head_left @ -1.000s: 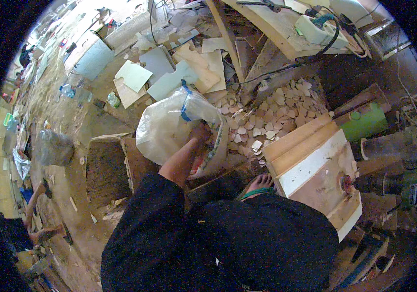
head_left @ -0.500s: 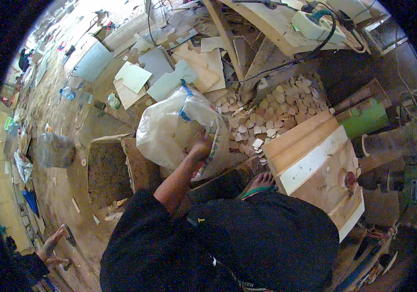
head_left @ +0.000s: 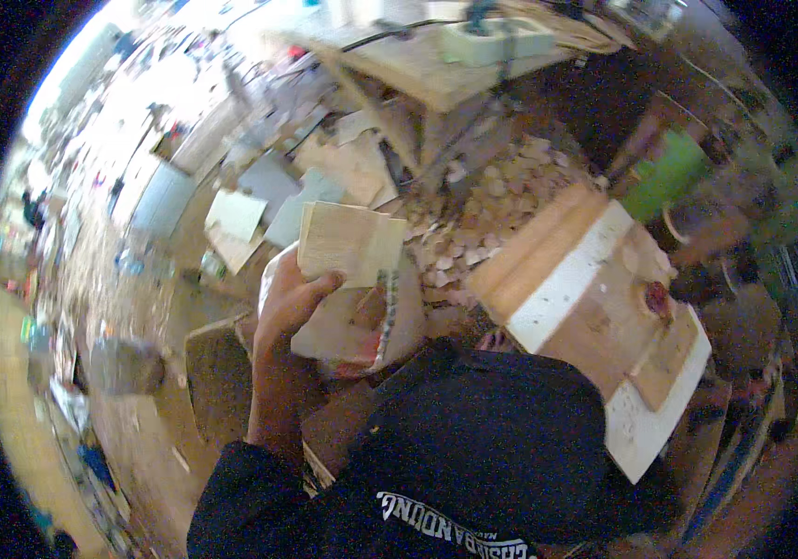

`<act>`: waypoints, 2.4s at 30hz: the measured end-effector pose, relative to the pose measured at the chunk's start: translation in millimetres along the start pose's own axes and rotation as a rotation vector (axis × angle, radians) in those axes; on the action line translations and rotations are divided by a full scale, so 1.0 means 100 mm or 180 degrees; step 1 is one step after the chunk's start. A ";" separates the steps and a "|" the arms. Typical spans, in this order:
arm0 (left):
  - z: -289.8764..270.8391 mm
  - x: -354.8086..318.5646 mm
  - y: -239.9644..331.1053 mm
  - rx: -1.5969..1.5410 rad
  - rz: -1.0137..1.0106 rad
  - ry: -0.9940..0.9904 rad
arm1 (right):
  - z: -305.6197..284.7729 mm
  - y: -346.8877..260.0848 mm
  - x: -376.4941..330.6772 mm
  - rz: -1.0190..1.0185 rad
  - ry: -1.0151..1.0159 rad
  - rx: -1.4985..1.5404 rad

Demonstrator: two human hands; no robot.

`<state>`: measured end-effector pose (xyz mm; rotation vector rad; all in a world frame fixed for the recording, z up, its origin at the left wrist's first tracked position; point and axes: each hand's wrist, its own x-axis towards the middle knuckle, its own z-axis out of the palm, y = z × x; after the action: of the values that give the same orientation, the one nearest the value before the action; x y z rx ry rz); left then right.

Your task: The person uses a drill press to bore holes into small wooden blocks. They position each block under the drill bit, lower the spindle to drill, then lift and remove the block. The person repeats this process for several blocks, occasionally inspecting the drilled holes.

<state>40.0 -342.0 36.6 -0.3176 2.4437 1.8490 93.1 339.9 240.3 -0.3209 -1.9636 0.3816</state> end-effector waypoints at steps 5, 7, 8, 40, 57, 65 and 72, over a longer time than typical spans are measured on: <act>1.02 0.29 1.04 0.0734 0.1607 -0.1506 | 0.08 -0.03 0.42 -0.0308 0.0226 -0.0049; 1.56 0.43 1.31 0.1060 0.2151 -0.2141 | 0.22 -0.07 0.65 -0.0470 0.0257 0.0000; 1.82 0.45 1.39 0.1183 0.2404 -0.2315 | 0.30 -0.09 0.76 -0.0514 0.0255 0.0033; 2.99 0.34 1.29 0.1148 0.2226 -0.3118 | 0.74 -0.13 1.42 -0.1145 -0.0056 0.0431; 2.75 0.21 1.21 0.1711 0.2439 -0.2845 | 0.77 -0.14 1.38 -0.0427 0.0498 -0.0204; 2.89 0.11 1.46 0.3381 0.3581 -0.3310 | 0.76 -0.23 1.35 -0.0828 0.0015 0.0816; 3.01 0.22 1.40 0.3102 0.3509 -0.3649 | 0.72 -0.35 1.24 0.0005 0.0369 -0.0174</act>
<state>-32.1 -20.5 81.3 1.7744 2.1560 0.2558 -24.8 347.1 328.9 -0.3717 -1.8624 0.3039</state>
